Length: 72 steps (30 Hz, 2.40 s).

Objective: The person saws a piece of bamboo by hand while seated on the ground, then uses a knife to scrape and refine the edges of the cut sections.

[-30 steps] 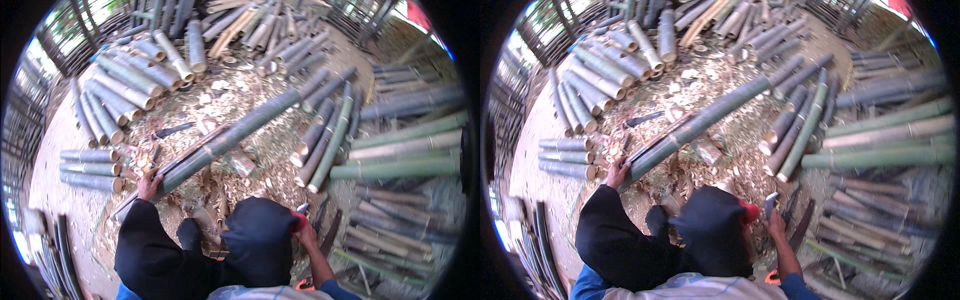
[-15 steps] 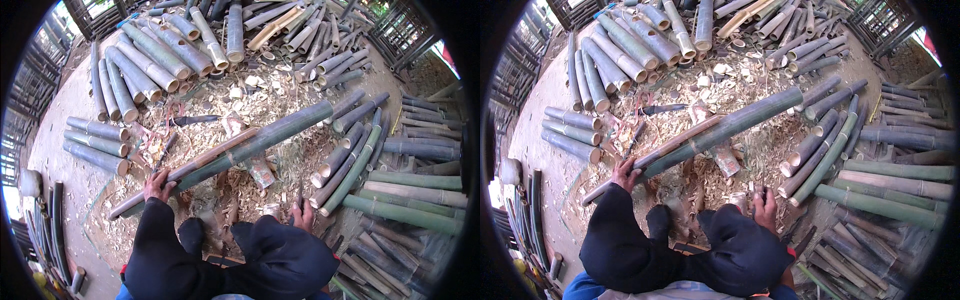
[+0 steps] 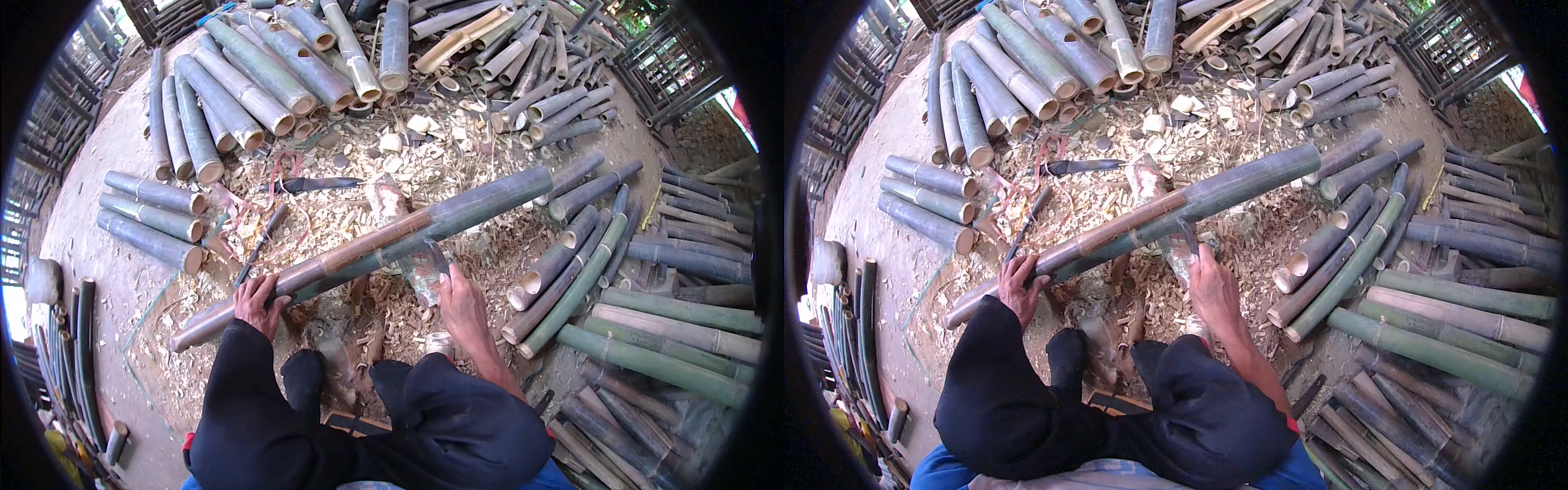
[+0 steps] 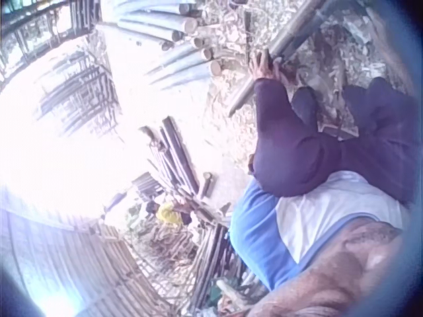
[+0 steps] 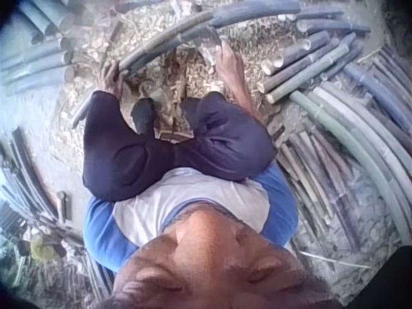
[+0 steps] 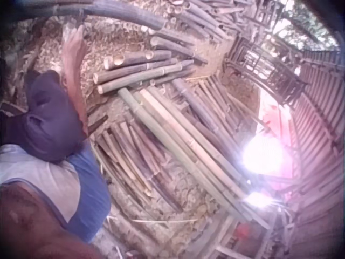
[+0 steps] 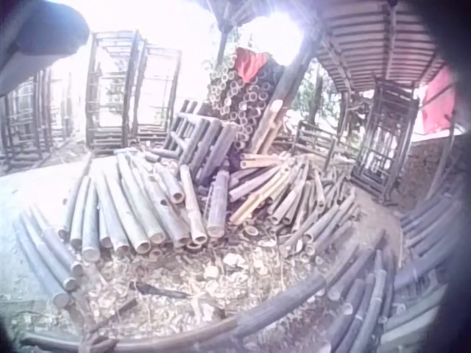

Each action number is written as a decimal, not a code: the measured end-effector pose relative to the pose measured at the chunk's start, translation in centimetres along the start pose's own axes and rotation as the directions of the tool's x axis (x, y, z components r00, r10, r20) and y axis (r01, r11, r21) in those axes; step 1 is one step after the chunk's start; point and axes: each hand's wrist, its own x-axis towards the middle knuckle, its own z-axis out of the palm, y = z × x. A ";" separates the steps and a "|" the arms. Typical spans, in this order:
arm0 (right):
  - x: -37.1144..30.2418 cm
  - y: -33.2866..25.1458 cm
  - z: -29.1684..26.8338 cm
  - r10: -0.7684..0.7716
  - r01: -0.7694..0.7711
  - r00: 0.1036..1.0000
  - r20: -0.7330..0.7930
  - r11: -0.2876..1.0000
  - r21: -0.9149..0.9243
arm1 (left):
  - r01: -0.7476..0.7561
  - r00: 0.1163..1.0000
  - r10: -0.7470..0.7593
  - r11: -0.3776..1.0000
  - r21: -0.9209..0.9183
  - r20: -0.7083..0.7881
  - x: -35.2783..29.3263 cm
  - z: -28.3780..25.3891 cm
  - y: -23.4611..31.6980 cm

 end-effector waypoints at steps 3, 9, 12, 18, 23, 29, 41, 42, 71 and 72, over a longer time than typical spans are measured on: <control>0.7 -0.1 0.6 -0.040 0.041 0.999 0.017 0.998 -0.038 | -0.025 1.000 0.025 1.000 0.002 -0.007 -0.3 -0.3 -0.1; 1.0 -0.3 0.6 -0.050 0.051 0.999 0.018 0.998 -0.033 | -0.007 1.000 0.007 1.000 -0.023 -0.001 -0.4 -0.2 0.1; 1.2 0.4 0.9 -0.055 0.055 0.998 0.022 0.998 0.001 | -0.010 1.000 0.010 1.000 -0.005 0.021 -0.2 -0.7 0.4; 1.4 0.5 1.3 -0.089 0.088 0.996 0.000 0.993 -0.079 | 0.024 0.999 -0.023 0.999 -0.023 0.040 -0.6 -0.5 0.3; -0.8 4.3 1.8 -0.110 0.154 0.978 0.178 0.954 -0.257 | 0.021 0.997 -0.021 1.000 0.002 0.072 -1.0 0.1 0.1; -5.0 3.1 0.4 0.205 -0.199 0.975 -0.083 0.977 0.076 | -0.024 0.999 0.026 0.998 0.051 -0.045 -0.5 -1.2 0.5; -17.4 14.8 3.5 0.466 -0.448 0.880 -0.086 0.759 -0.472 | 0.221 0.948 -0.153 0.947 0.231 -0.280 2.2 -7.8 -14.2; -16.9 14.5 3.5 0.378 -0.392 0.917 -0.123 0.806 -0.444 | 0.081 0.975 -0.055 0.990 0.115 -0.218 2.4 -7.2 -11.7; -37.0 17.7 0.8 0.684 -0.610 0.571 -0.454 0.724 0.323 | -0.131 0.984 0.102 0.969 0.209 0.144 -0.7 6.7 1.5; -40.1 18.6 1.2 0.784 -0.674 0.465 -0.411 0.615 0.409 | -0.109 0.986 0.077 0.971 0.214 0.151 -0.5 6.6 1.3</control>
